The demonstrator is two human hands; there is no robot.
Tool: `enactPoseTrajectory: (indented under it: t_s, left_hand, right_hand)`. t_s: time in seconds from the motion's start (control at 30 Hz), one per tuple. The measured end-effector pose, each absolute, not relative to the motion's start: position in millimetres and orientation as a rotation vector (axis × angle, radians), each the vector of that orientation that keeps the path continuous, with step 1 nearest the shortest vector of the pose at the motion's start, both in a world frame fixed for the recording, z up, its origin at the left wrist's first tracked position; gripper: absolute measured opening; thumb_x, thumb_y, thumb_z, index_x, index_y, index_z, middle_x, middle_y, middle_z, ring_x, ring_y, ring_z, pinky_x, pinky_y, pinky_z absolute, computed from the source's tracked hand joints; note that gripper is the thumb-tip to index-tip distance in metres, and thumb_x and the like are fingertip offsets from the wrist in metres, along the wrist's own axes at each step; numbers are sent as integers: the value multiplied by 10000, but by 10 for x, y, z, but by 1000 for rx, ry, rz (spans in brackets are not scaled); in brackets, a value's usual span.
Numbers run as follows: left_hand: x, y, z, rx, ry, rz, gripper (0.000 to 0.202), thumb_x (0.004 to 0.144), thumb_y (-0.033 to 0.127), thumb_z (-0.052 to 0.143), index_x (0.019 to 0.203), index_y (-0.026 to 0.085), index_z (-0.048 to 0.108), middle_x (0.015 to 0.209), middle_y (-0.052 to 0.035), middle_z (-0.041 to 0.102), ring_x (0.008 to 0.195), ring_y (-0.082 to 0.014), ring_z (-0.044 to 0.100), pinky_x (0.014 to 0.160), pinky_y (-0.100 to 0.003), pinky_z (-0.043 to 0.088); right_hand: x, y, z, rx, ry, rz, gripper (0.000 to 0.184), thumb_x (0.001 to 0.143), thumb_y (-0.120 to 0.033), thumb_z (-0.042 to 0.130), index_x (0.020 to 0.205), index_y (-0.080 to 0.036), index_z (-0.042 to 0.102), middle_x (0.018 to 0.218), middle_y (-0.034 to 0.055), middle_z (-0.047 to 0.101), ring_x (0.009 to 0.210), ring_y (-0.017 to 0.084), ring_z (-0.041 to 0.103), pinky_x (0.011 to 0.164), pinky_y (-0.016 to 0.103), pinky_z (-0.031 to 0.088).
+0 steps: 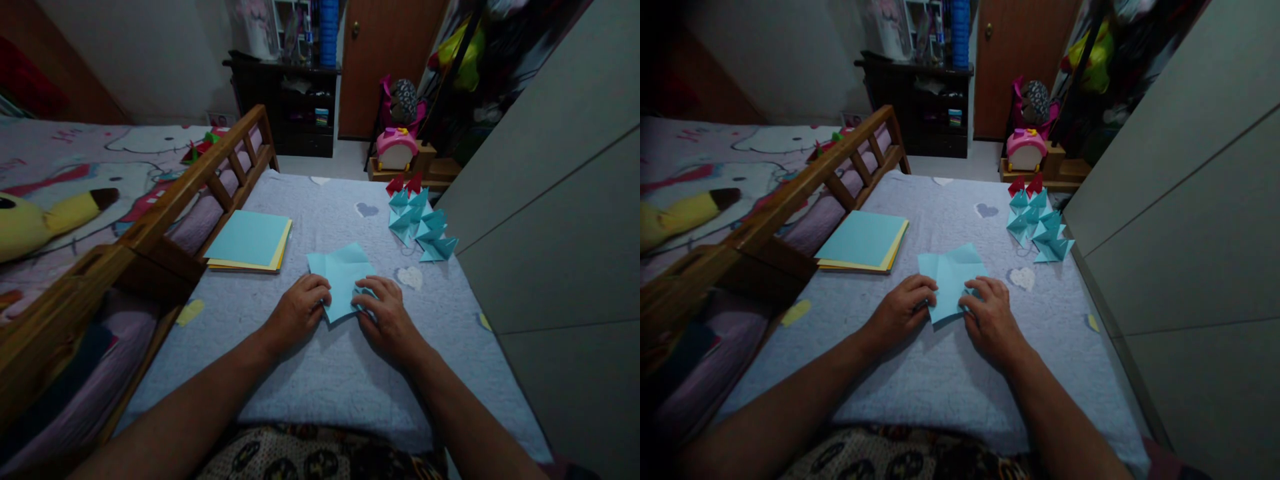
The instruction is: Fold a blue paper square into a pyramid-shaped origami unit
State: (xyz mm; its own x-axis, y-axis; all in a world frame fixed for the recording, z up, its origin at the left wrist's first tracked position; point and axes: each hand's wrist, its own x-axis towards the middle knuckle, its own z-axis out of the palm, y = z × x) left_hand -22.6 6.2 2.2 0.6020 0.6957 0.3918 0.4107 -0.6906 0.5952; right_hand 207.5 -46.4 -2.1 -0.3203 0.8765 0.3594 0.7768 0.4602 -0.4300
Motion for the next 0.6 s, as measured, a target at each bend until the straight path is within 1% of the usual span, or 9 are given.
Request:
enactPoseTrajectory:
  t_s: [0.1,0.23,0.3,0.37,0.47,0.53,0.6]
  left_hand:
    - [-237,71,14,2341,849,869,231,788,-24,509,839,189,582,1061,-69,620,1034,-214,602,886,-372,535]
    - [-238,81,6,2333,832,892,266,778,-40,468,841,192,582,1163,-83,599,1165,-225,577,975,-396,516]
    - [-234,89,-3,2365,887,929,266,778,-36,472,850,189,594,1237,-99,563,1216,-245,539,1004,-421,501]
    - [-237,103,-15,2413,988,959,253,791,-18,496,872,187,618,1276,-112,532,1222,-271,506,1001,-453,495]
    - [-268,115,-5,2481,1093,918,315,777,-35,483,919,192,650,1247,-111,545,1185,-286,484,988,-484,482]
    - [-298,100,43,2507,1038,856,399,720,-62,463,956,196,655,1232,-100,563,1174,-279,480,1002,-486,465]
    - [-316,59,115,2512,900,792,463,672,-52,484,1021,204,650,1243,-84,574,1181,-272,484,1021,-477,450]
  right_hand:
    - [2068,-462,-10,-1297,-2133,210,177,874,-98,565,939,-223,672,1194,91,652,1193,281,510,1024,497,390]
    - [2025,-488,56,-1157,-2170,141,149,892,-99,550,935,-196,654,1102,96,674,1121,270,532,1009,488,379]
    - [1989,-507,83,-1107,-2232,105,146,916,-109,532,934,-191,651,1042,88,684,1051,254,547,972,455,393]
    - [1950,-522,92,-1117,-2292,63,153,947,-131,516,917,-192,653,963,71,689,947,229,554,892,405,404]
    - [1904,-533,79,-1214,-2357,-31,178,967,-155,521,847,-194,647,827,49,664,800,205,522,779,361,374]
    - [1886,-531,64,-1265,-2382,-91,185,962,-155,535,815,-191,641,774,41,639,752,199,493,738,350,347]
    - [1873,-523,49,-1288,-2393,-135,182,962,-158,542,816,-188,646,758,38,622,735,198,477,718,347,328]
